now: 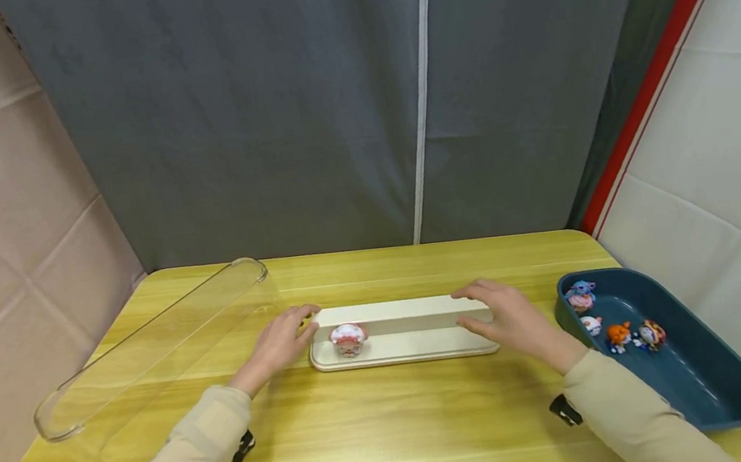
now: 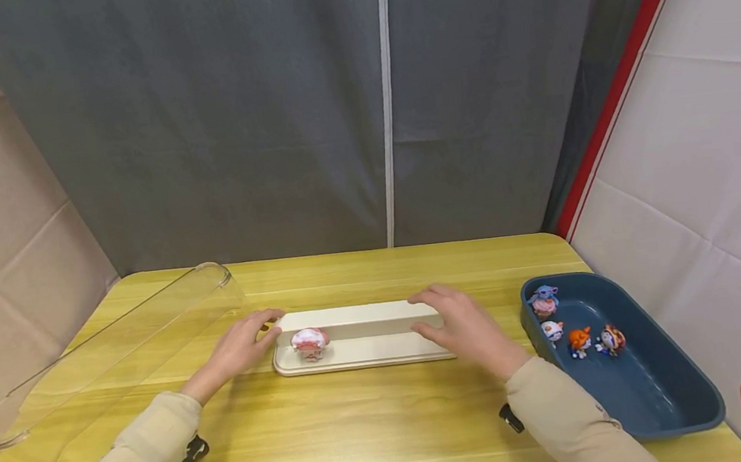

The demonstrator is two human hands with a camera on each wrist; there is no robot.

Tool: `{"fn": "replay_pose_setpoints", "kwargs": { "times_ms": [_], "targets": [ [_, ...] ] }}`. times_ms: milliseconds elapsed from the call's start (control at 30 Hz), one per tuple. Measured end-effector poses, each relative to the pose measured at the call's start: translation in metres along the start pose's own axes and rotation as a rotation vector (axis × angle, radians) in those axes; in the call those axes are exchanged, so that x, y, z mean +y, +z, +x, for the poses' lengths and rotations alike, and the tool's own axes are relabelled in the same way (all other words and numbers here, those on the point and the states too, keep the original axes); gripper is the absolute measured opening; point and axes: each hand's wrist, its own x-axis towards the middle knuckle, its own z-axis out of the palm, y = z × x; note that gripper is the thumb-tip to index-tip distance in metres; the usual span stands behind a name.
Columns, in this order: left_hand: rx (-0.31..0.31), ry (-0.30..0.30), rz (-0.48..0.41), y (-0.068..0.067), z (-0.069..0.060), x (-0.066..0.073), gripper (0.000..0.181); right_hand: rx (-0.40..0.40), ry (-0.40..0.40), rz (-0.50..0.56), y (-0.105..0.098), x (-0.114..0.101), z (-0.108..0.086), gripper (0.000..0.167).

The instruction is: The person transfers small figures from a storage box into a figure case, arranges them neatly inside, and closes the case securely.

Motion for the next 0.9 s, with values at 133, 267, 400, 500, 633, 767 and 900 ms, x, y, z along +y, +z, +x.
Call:
{"fn": "replay_pose_setpoints", "kwargs": {
  "times_ms": [133,267,400,500,633,767,900],
  "targets": [
    [-0.003,-0.001,-0.007,0.000,0.000,0.000,0.031,-0.014,0.035,-0.042,-0.015,0.004,-0.005,0.033],
    [-0.006,-0.002,-0.010,-0.001,0.000,0.000,0.031,-0.022,0.089,-0.089,-0.027,0.009,-0.009,0.034],
    [-0.006,0.003,0.002,0.000,0.000,0.000,0.031,-0.005,0.112,-0.129,-0.038,0.016,-0.013,0.033],
    [-0.006,0.005,0.005,0.000,0.000,-0.001,0.031,0.000,0.128,-0.147,-0.046,0.021,-0.017,0.034],
    [-0.002,0.007,-0.002,0.000,0.000,-0.001,0.030,-0.023,0.178,-0.149,-0.058,0.029,-0.021,0.035],
    [0.006,0.014,-0.008,0.000,0.000,0.000,0.029,-0.060,0.247,-0.140,-0.070,0.037,-0.026,0.038],
    [0.012,0.020,-0.010,0.000,0.000,-0.001,0.028,-0.068,0.289,-0.122,-0.080,0.046,-0.033,0.040]
  ]
}}
